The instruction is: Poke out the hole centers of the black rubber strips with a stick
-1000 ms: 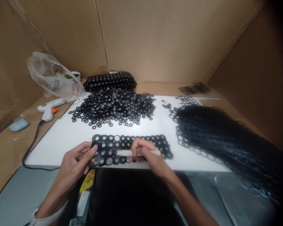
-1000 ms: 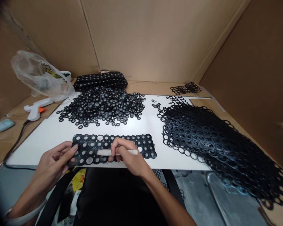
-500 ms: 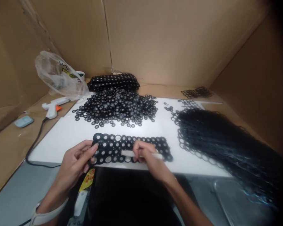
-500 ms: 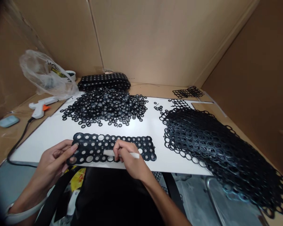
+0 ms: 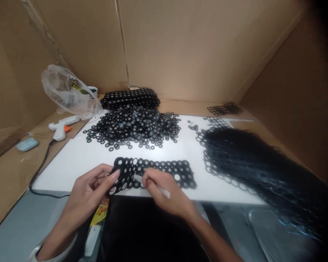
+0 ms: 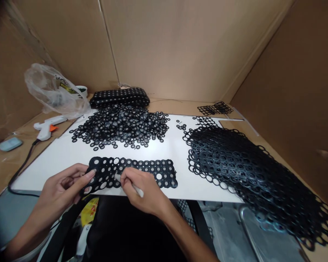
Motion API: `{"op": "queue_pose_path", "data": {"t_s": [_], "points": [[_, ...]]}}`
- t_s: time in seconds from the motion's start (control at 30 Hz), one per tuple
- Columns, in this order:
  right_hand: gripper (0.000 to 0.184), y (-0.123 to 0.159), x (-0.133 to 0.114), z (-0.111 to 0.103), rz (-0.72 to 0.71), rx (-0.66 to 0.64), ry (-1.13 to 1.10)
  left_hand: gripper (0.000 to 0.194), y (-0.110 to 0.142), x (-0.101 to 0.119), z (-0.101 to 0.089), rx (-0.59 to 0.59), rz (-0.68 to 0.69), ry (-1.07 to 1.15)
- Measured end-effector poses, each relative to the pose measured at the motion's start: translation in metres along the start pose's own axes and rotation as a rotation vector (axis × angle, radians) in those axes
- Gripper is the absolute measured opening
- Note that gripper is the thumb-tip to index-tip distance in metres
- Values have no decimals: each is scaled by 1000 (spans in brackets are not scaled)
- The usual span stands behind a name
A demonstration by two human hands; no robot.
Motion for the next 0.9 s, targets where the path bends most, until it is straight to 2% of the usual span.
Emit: {"op": "queue_pose_path", "data": {"t_s": [0.17,0.27,0.43,0.53,0.7,0.77,0.9], "points": [[23,-1,-3,0,44,5,-64,45,-5,-7,-5,7,28,-76],[25,-1,-4,-3,84,10,-152,43,-5,-8,-4,-40,53,-120],[35,-2,-5,-7,138,20,-241,55,3,-19,5,-72,118,-209],[30,-2,-7,-8,146,37,-232,57,7,-25,17,1,121,-350],[7,0,-6,-5,75,33,-182,52,3,-15,43,287,74,-594],[14,1,-6,-4,27,30,-189,51,1,-13,48,308,46,-602],[24,3,-5,-9,7,129,-268,40,1,-18,43,235,20,-527]]}}
Point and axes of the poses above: each hand's wrist, its own y-axis away from the middle knuckle, its own z-axis out of the palm, x = y × z, the point moved 2 cm from there along -y, towards the middle knuckle, and after that the axes turned 14 degrees about -y, right-handed, at the moved point
